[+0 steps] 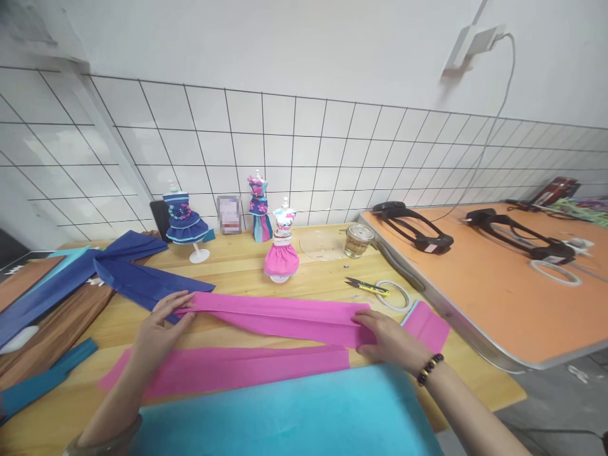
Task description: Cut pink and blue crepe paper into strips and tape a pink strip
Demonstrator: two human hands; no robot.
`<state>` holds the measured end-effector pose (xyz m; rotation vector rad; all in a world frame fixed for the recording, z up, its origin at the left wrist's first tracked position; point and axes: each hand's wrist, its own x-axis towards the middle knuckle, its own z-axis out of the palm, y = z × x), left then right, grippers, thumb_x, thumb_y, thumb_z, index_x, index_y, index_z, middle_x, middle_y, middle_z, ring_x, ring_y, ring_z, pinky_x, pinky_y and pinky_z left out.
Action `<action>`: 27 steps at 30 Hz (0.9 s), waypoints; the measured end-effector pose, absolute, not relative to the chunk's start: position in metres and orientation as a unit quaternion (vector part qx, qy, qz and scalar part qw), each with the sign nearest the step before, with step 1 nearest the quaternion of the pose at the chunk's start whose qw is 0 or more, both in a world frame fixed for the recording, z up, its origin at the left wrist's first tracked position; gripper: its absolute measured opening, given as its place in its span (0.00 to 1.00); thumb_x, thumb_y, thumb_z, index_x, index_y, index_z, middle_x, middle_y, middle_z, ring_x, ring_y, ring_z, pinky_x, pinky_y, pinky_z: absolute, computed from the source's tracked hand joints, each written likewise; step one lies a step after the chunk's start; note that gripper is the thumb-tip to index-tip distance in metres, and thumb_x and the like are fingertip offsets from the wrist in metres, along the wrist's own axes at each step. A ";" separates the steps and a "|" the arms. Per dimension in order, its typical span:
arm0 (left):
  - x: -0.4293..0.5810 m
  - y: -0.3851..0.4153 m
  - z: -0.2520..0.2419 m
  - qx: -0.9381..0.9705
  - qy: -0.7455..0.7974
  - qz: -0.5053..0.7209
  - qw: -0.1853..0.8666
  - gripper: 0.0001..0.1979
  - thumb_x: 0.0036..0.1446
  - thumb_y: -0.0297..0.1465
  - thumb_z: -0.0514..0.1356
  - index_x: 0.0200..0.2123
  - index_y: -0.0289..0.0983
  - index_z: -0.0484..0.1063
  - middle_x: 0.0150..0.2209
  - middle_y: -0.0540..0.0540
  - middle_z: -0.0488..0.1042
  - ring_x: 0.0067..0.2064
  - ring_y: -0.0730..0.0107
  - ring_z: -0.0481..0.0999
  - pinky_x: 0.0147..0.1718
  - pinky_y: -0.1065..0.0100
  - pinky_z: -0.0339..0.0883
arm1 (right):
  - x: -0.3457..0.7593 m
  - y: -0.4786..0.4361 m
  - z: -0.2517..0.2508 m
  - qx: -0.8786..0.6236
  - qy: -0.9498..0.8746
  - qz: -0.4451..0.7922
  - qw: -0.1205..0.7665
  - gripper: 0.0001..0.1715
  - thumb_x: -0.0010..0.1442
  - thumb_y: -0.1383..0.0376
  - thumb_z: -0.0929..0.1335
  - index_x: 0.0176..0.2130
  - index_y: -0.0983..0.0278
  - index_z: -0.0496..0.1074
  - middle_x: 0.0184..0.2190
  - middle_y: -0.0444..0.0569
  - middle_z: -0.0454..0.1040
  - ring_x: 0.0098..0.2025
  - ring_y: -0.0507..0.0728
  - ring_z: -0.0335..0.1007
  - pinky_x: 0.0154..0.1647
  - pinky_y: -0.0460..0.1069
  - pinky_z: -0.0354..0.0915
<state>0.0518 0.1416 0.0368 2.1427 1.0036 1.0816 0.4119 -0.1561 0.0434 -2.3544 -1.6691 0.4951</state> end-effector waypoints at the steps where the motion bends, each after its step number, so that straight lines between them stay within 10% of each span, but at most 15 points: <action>1: 0.051 0.141 0.038 0.784 0.372 0.400 0.294 0.17 0.47 0.40 0.58 0.41 0.40 0.72 0.45 0.44 0.71 0.50 0.59 0.68 0.52 0.57 0.58 | 0.411 -0.157 0.042 -0.796 -0.571 0.165 0.116 0.27 0.51 0.61 0.65 0.51 0.65 0.66 0.53 0.56 0.65 0.54 0.62 0.61 0.56 0.56 0.57; 15: 0.051 0.146 0.042 0.623 0.454 0.459 0.440 0.28 0.42 0.41 0.62 0.49 0.37 0.67 0.29 0.50 0.71 0.37 0.67 0.73 0.40 0.63 0.68 | 0.442 -0.116 0.091 -0.808 -0.481 0.161 0.300 0.23 0.55 0.52 0.63 0.44 0.66 0.66 0.32 0.50 0.74 0.33 0.57 0.70 0.33 0.50 0.66; 27: 0.037 0.163 0.021 0.724 0.532 0.423 0.116 0.23 0.52 0.37 0.54 0.51 0.36 0.64 0.46 0.39 0.69 0.51 0.52 0.65 0.52 0.50 0.55 | 0.386 -0.082 0.062 -0.789 -0.533 0.089 0.291 0.16 0.58 0.59 0.62 0.43 0.63 0.68 0.42 0.54 0.71 0.44 0.59 0.66 0.47 0.54 0.61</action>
